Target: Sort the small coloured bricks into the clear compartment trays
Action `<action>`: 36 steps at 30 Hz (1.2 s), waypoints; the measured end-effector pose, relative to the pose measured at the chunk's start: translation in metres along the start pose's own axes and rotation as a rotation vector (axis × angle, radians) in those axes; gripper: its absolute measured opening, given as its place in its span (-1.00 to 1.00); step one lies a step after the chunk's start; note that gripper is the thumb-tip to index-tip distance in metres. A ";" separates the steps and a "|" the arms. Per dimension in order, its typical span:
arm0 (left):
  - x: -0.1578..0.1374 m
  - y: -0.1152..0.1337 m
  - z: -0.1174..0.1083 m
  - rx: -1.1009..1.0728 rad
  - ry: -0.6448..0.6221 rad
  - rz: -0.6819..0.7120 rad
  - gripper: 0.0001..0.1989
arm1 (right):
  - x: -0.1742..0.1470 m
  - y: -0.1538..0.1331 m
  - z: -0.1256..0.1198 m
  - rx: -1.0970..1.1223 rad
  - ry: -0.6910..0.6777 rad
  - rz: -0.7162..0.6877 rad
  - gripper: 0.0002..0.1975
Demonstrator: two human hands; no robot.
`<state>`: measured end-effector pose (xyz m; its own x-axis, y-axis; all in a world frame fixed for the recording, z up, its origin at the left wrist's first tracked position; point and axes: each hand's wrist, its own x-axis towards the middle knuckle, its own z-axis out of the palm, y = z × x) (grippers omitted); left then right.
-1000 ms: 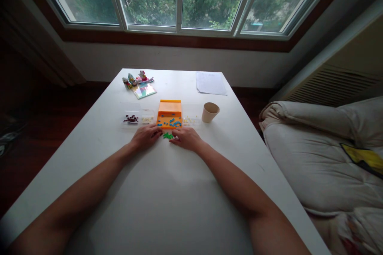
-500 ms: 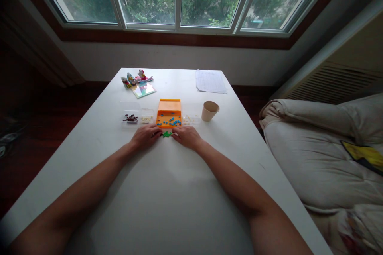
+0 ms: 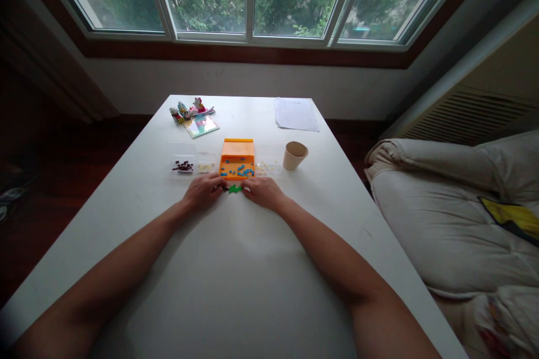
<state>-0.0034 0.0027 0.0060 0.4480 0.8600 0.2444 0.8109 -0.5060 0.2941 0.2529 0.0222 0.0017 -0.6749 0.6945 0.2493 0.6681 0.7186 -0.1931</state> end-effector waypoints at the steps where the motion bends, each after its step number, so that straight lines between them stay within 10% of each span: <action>1: 0.000 0.000 0.000 -0.001 -0.002 0.000 -0.81 | 0.000 0.000 0.000 0.003 0.002 0.001 -0.85; 14: 0.001 0.001 -0.001 0.003 0.016 0.029 -0.82 | -0.001 0.002 -0.003 0.030 0.043 0.003 -0.86; 25: 0.000 -0.002 0.003 -0.031 0.031 0.010 -0.84 | -0.011 0.059 -0.063 -0.101 0.671 0.464 -0.75; 36: 0.001 -0.004 0.005 -0.037 0.031 0.024 -0.81 | -0.026 0.076 -0.068 -0.124 0.768 0.574 -0.77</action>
<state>-0.0046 0.0060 0.0007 0.4552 0.8452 0.2801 0.7852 -0.5293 0.3213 0.3425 0.0563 0.0451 0.1246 0.6937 0.7095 0.8905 0.2372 -0.3883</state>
